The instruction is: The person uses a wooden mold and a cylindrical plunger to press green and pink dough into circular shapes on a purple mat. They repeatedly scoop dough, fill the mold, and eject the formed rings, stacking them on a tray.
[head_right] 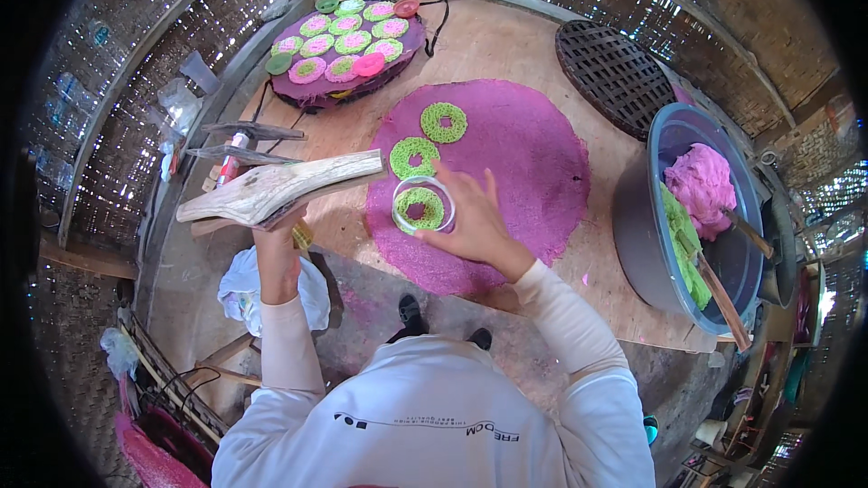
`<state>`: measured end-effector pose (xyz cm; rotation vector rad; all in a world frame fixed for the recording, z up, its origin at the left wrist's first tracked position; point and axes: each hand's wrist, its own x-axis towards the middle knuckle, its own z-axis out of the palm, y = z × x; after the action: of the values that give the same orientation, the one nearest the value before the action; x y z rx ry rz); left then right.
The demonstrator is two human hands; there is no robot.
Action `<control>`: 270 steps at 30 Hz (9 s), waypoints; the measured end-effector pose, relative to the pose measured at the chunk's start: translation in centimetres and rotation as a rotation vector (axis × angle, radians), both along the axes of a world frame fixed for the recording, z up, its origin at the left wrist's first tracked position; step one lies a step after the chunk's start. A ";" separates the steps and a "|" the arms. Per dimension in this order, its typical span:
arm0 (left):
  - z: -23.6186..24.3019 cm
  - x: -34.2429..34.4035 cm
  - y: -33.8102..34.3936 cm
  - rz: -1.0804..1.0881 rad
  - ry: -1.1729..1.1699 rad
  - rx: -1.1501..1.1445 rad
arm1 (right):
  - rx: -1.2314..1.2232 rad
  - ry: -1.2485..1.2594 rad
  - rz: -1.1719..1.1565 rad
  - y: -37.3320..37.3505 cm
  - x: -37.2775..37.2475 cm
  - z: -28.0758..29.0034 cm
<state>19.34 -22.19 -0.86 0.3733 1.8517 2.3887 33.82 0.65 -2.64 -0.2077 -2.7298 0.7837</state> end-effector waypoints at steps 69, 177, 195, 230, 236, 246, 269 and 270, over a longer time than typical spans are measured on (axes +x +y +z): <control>15.6 3.7 18.4 -0.448 0.692 0.249 | 0.617 -0.668 -0.727 13.6 31.8 20.0; 14.4 4.4 25.1 -1.424 -0.004 0.890 | -0.360 0.229 -0.639 7.5 20.1 12.8; 9.0 4.6 14.4 -0.392 1.043 -0.258 | -1.166 0.565 -0.155 3.1 11.0 12.6; -7.4 -3.4 4.9 0.043 0.405 -1.107 | -0.810 0.451 -0.381 8.4 10.5 1.1; -7.8 -1.4 6.6 -0.122 0.387 -1.053 | -1.119 0.616 -0.586 11.2 11.0 -3.9; -10.5 -8.9 11.9 -0.422 0.096 -0.630 | -1.149 0.723 -0.643 3.2 11.9 -5.0; 8.4 -6.0 16.2 -1.335 -0.120 1.067 | -1.120 -0.624 0.257 5.8 6.5 11.3; 7.0 -6.5 16.6 -1.504 -0.111 1.147 | -1.137 -0.664 0.225 5.9 6.2 11.1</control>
<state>12.86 -5.61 6.13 1.0862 -0.2698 1.7659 40.06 6.53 8.47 -0.4441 -2.4489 2.6475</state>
